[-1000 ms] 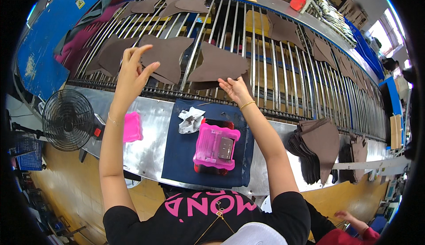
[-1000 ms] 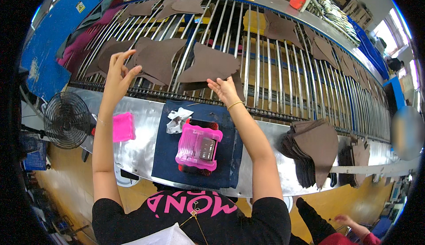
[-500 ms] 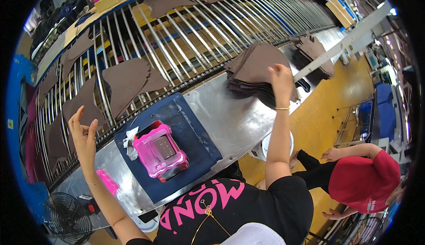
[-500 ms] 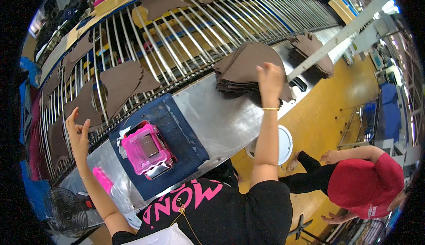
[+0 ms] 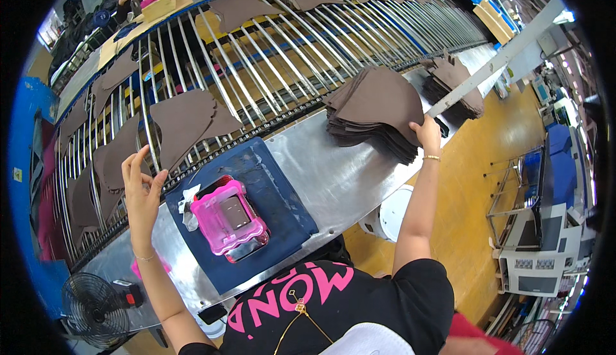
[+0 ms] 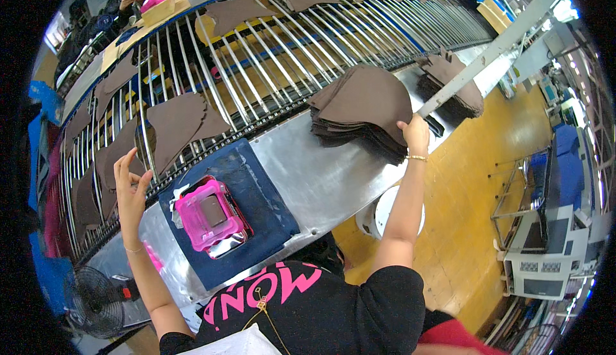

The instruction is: The person applies dark adhesive to a pink roller tool using a ladle, then rolls the adhesive onto brown fabric pieces. They repeatedly pick up fabric pieces, apply the adhesive, and place them onto a metal rack.

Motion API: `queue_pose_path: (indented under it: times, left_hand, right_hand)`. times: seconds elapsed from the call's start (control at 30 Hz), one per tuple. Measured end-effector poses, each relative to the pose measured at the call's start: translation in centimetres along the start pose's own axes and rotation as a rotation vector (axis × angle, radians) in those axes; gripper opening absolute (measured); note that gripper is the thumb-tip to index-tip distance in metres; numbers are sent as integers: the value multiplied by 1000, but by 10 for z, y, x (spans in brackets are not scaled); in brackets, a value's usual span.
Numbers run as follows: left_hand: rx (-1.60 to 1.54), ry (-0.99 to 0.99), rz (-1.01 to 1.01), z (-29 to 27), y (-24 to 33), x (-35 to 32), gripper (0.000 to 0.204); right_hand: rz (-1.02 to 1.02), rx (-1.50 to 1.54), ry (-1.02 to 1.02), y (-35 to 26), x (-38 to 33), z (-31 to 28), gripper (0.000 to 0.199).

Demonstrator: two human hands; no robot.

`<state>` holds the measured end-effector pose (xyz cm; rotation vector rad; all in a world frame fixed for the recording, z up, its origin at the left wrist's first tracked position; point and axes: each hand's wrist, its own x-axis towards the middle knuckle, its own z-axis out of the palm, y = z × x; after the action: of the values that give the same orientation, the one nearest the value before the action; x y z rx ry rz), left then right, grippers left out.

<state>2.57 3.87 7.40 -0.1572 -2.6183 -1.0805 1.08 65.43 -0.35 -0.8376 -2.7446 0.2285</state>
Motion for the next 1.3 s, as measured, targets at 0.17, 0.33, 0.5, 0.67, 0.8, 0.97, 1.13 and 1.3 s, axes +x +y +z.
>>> queue_pose_path:
  times: [0.17,0.33,0.5,0.67,0.8,0.97,1.13,1.3]
  left_hand:
    - [-81,-53,19,9,12,-1,53]
    - [-367,-106,-42,25,37,6,63]
    - [-644,-200,-222,-7,33,0,38]
    - [-454,156,-212,-85,17,-46,17]
    - [-293,229,-237,-118,10,-83,9]
    - [-179,214,-283,-118,1,-112,7]
    - [-219,28,-361,-76,9,-108,5]
    - [21,-221,-69,-29,16,-81,9]
  right_hand:
    - [-60,250,-187,-112,-54,-102,32]
    - [-444,1020,-237,-178,-90,-126,27]
    - [-628,1566,-649,-252,-147,-103,27]
    - [-920,1208,-720,-285,-188,-57,27]
    - [-1126,1088,-628,-302,-213,-44,11]
    - [-1346,978,-431,-299,-212,-29,8]
    - [-1325,868,-309,-260,-190,-23,13]
    - [-1199,702,-350,-199,-174,-15,18]
